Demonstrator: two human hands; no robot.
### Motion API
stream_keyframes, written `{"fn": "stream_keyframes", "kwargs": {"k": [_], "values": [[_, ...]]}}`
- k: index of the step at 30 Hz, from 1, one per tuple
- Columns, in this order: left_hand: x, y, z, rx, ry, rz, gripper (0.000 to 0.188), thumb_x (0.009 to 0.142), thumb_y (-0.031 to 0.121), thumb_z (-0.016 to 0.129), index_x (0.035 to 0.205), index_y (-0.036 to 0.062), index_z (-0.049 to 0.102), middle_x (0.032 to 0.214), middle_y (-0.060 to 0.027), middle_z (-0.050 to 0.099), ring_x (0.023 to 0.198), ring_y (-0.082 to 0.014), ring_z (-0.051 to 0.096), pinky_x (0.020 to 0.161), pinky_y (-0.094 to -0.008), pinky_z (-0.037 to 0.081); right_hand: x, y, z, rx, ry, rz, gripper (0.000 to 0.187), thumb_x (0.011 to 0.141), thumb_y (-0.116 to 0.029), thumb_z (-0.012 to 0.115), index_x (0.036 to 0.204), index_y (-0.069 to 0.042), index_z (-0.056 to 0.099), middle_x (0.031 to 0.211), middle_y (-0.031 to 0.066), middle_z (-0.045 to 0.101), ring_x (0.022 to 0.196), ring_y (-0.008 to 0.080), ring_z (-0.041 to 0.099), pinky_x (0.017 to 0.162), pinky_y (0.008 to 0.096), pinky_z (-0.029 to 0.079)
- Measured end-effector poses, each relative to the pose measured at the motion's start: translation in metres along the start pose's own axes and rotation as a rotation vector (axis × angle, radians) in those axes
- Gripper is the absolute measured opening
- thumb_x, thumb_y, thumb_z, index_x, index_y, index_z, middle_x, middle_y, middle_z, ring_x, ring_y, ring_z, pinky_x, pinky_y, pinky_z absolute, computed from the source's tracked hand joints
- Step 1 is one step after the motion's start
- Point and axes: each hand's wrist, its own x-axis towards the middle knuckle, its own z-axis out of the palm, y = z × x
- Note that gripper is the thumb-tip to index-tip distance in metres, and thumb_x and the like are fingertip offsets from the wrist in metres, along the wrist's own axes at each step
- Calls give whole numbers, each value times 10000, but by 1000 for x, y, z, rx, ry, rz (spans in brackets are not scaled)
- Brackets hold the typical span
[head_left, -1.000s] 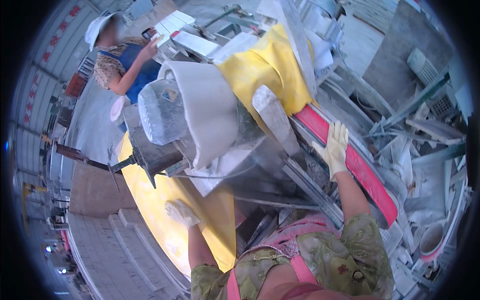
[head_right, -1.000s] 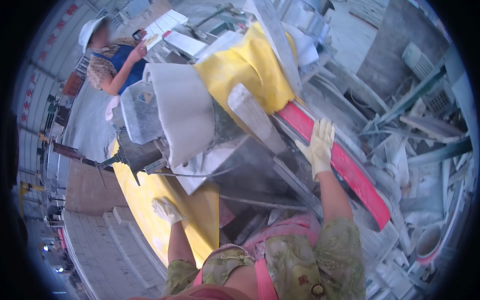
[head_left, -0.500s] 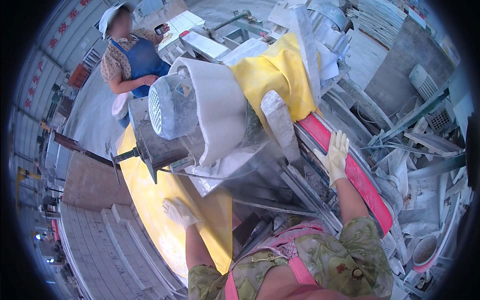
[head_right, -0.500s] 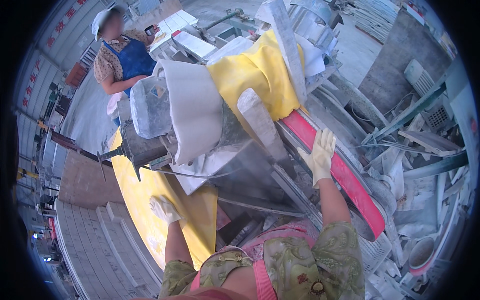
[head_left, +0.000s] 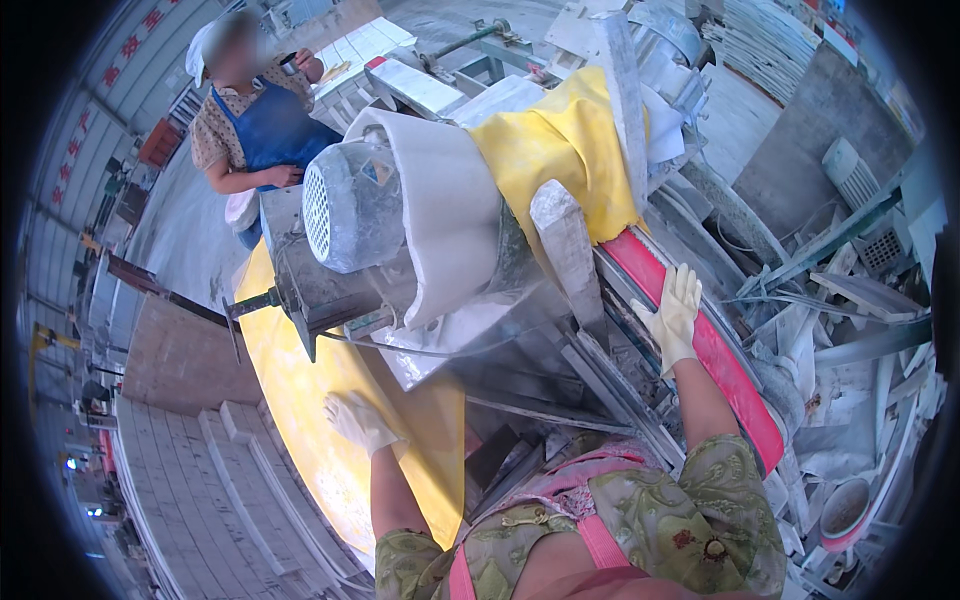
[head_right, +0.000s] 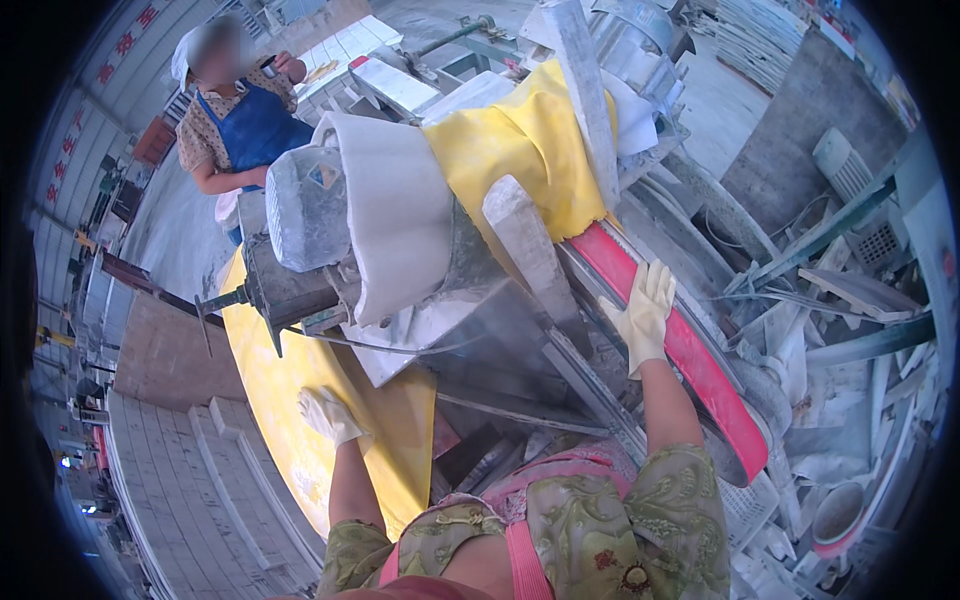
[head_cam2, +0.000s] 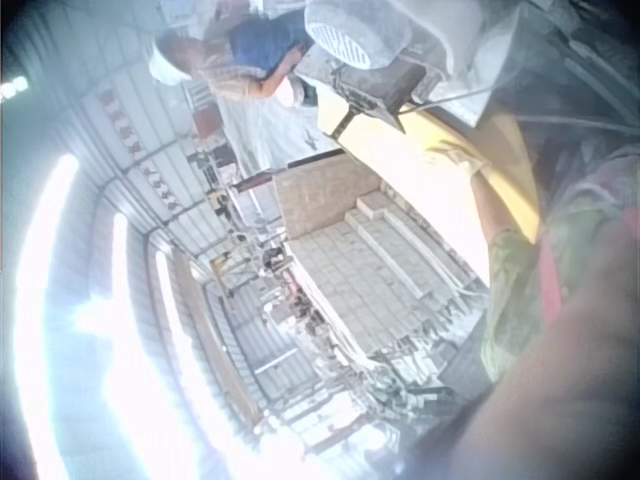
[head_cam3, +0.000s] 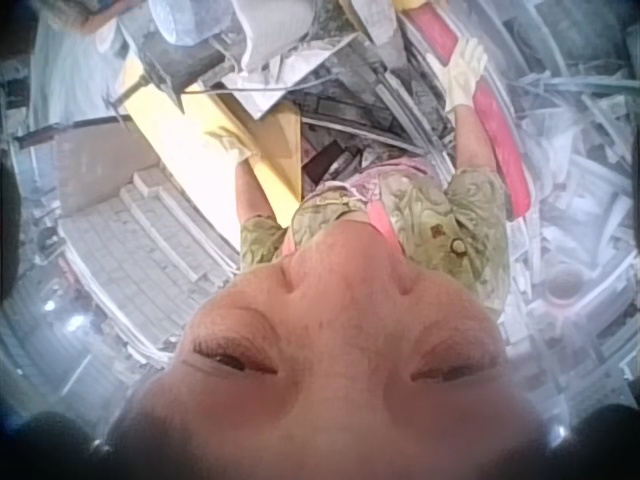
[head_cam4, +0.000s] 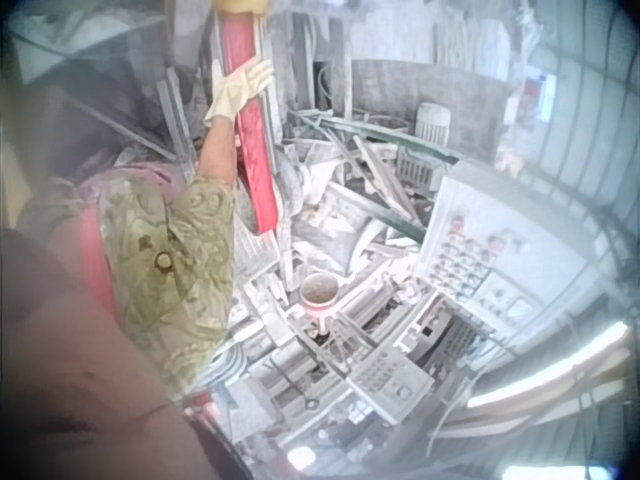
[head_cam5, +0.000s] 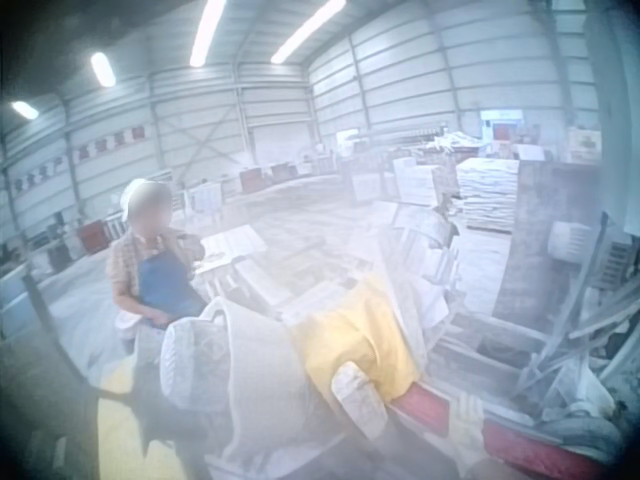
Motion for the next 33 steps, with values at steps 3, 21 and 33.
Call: {"fn": "stream_keyframes", "kwargs": {"k": [3,21,33], "values": [[1,0,0,-3,1,-1,606,1073,402,393,1437,-75,477,1498,-268,488,1416,-408,430,1206,-469,298,-1,2,4,-7,51,-21,1058,727,-543,817,1465,64,362,1519,278,361,1455,447,291,1241,528,194],[2,-3,6,-13,47,31,594,1062,358,396,1407,-117,485,1459,-293,510,1377,-429,453,1184,-476,320,1,-3,-7,10,52,-39,1016,739,-525,805,1446,73,388,1499,280,373,1434,444,303,1230,525,200],[1,12,-27,-32,-141,-53,605,1061,368,385,1447,-94,439,1489,-279,481,1378,-416,454,1174,-479,340,0,3,4,-38,109,-63,1031,748,-629,750,1432,70,428,1474,302,421,1416,466,340,1218,561,219]]}}
